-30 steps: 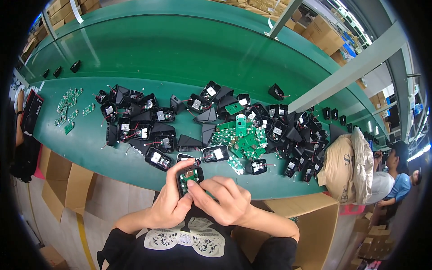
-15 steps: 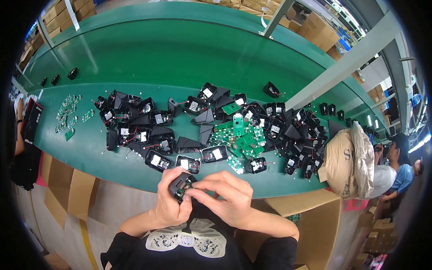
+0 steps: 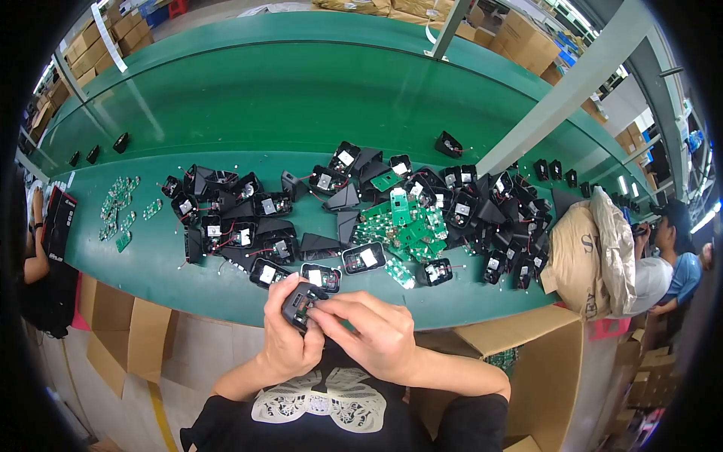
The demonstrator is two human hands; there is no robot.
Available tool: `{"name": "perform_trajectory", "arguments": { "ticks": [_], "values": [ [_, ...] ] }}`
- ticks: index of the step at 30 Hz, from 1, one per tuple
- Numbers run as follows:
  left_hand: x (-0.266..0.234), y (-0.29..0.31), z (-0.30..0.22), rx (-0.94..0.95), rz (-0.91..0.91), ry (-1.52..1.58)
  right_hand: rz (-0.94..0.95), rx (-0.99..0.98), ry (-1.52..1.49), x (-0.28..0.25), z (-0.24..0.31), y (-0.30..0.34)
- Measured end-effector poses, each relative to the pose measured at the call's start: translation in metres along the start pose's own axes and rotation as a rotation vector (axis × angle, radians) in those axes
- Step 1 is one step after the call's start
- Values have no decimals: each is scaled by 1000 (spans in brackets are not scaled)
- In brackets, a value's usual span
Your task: The person assembles electronic components by hand, placing a green circuit board into a black plastic housing.
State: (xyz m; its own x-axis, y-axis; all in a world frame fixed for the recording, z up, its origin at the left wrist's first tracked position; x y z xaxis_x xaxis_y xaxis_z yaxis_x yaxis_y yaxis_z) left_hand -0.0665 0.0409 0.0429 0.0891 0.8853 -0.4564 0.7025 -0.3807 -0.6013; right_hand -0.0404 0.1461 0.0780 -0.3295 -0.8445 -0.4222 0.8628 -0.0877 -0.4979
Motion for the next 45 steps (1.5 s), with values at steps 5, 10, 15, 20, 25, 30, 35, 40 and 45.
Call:
{"name": "perform_trajectory", "arguments": {
  "ticks": [5, 10, 15, 20, 25, 30, 35, 40, 45],
  "values": [
    [-1, -1, -2, -20, 0, 26, -21, -1, -50, 0, -3, 2],
    [-2, -3, -3, -4, -1, 26, -45, -177, 67, 1, 11, 4],
    [0, -2, -1, -32, 29, 45, -31, -230, 189, 1, 18, 7],
    [0, -2, -2, -50, 34, 54, -47, -262, 145, 0, 16, 9],
    [1, 0, 1, -107, 66, 85, 8, -271, 162, 3, 17, 7],
    [3, 3, 5, -113, 100, 115, 158, -358, 446, 15, 27, 7],
    [9, 7, 11, -123, 129, 144, 234, -422, 579, 21, 30, 4],
    [8, 7, 13, -205, 196, 277, 162, -478, 414, 15, 28, 6],
    [9, 6, 16, -236, 217, 305, 178, -445, 431, 18, 25, 5]
  ]
}}
Point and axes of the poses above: each hand's wrist, its own y-axis away from the middle knuckle, its own x-axis out of the palm, z = x × y, the point moved 9 cm from there along -y, towards the middle knuckle, and after that the axes turned 7 degrees about -y, right-handed, at the moved point
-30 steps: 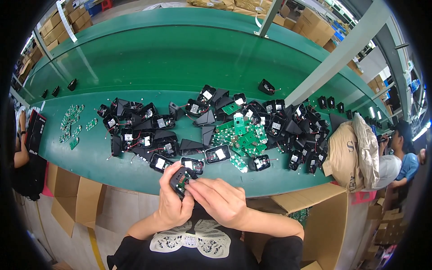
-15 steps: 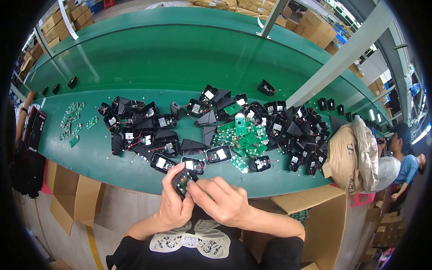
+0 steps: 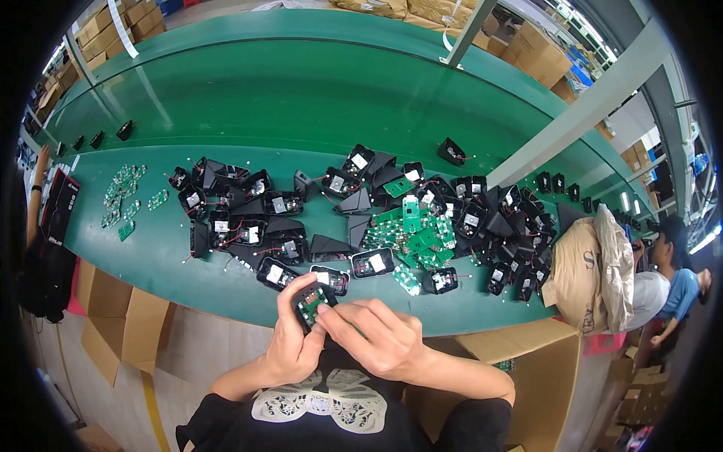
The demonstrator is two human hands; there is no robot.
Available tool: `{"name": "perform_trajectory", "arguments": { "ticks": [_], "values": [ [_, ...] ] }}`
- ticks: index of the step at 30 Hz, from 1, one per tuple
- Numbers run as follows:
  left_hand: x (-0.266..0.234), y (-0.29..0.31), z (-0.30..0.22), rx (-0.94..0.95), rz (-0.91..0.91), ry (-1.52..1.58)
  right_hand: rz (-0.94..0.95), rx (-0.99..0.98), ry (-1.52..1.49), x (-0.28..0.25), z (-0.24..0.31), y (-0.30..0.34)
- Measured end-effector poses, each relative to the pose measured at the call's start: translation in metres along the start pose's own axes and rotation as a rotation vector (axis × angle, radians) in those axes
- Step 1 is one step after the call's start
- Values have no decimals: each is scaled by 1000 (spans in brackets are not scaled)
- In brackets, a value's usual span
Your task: The person assembles electronic components by hand, placing a green circuit board into a black plastic housing.
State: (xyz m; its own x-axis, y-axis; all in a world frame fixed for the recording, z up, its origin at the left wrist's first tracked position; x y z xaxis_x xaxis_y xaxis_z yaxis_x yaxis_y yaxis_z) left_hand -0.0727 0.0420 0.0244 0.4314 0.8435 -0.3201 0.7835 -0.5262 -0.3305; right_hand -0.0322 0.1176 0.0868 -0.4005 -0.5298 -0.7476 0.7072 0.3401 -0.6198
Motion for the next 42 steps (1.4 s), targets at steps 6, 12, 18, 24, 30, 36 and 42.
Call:
{"name": "perform_trajectory", "arguments": {
  "ticks": [6, 12, 18, 24, 30, 36, 42],
  "values": [
    [-2, -1, 0, 42, -18, -61, 100, -8, 53, 5, 1, -6],
    [-6, 1, 0, 40, -35, -25, -69, -59, -48, -1, -1, -2],
    [-4, 0, 8, -20, 13, 45, 68, -30, 40, 7, -2, -7],
    [-7, -8, 9, 14, 54, -67, 122, 16, 148, 9, -6, -17],
    [-24, -18, 18, -54, 5, 150, 52, 124, -155, 5, -34, -33],
    [-38, -38, 72, -519, 141, 521, 40, 438, -472, 7, -76, -34],
    [-225, -168, 186, -547, -253, -40, -35, 554, -259, -7, -111, -7]
  ]
}}
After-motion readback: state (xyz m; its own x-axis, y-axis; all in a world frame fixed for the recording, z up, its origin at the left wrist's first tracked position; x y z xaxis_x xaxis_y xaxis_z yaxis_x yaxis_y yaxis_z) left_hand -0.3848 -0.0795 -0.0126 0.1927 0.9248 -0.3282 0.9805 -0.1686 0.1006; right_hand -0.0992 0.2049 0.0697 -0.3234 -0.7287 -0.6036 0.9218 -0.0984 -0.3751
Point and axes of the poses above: each hand's wrist, its own y-axis away from the middle knuckle, its own x-axis out of the palm, z = x × y, the point moved 9 cm from there along -y, towards the middle knuckle, and after that the axes turned 7 degrees about -y, right-handed, at the moved point
